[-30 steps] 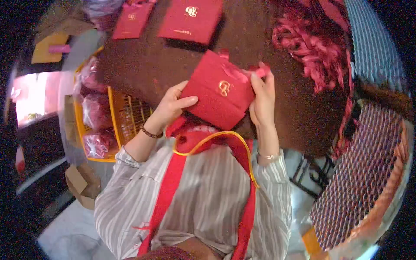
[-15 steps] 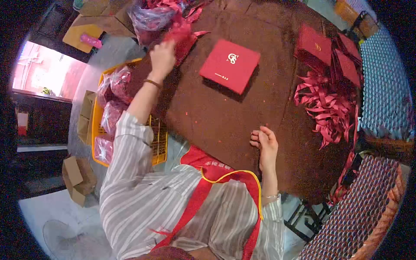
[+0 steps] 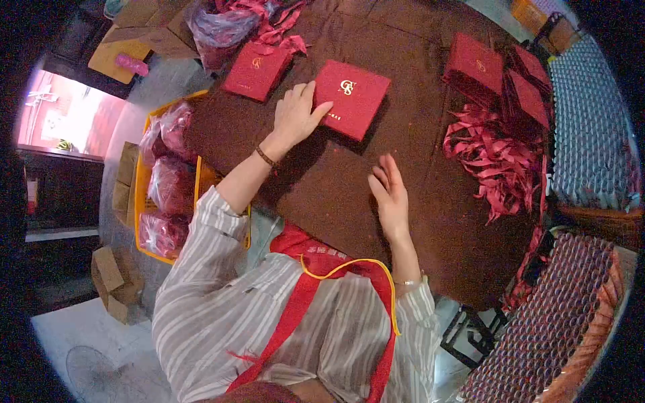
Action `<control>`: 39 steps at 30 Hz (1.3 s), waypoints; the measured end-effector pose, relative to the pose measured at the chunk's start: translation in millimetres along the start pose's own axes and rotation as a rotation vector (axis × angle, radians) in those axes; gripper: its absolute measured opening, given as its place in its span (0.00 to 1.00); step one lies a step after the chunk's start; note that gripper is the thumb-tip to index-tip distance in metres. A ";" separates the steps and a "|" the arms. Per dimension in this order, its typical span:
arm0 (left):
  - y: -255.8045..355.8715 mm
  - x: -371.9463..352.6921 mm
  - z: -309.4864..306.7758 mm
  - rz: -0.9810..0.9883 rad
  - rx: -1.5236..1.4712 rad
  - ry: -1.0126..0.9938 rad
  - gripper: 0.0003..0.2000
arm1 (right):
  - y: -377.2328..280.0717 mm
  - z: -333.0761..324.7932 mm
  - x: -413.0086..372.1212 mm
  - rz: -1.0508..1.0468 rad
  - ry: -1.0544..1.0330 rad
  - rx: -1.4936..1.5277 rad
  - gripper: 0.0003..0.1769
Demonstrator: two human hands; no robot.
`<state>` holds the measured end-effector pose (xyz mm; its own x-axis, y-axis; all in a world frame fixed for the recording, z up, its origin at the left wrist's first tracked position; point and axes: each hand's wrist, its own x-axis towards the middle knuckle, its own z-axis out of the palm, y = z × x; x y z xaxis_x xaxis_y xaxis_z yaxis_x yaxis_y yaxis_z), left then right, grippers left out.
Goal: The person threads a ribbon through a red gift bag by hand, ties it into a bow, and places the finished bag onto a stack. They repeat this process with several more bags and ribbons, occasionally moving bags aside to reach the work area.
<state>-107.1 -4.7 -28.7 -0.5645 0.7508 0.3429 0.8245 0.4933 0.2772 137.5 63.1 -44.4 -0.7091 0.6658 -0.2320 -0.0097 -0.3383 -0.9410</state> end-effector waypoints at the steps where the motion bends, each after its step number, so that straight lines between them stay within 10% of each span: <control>1: 2.7 0.0 4.8 -0.011 0.015 0.053 0.26 | -7.8 7.5 9.4 -0.091 -0.031 -0.107 0.36; 15: 75.1 -31.7 -15.9 0.328 -0.273 0.372 0.20 | -24.7 13.5 10.6 -0.269 -0.009 -0.443 0.47; 29: 127.8 -92.3 -9.5 0.327 -0.445 0.126 0.17 | -29.1 -43.1 -91.9 -0.273 0.237 -0.933 0.35; 35: 131.7 -112.0 5.9 -0.004 -0.979 -0.249 0.17 | -0.9 -81.8 -105.9 0.004 0.376 -0.261 0.40; 39: 127.2 -118.3 12.3 0.269 -0.617 -0.254 0.15 | -12.4 -89.4 -88.2 -0.198 0.545 -0.984 0.38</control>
<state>65.0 -25.4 -45.1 -0.2568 0.9274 0.2720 0.7191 -0.0047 0.6949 263.2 68.1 -34.4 -0.3538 0.9308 0.0920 0.6395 0.3125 -0.7024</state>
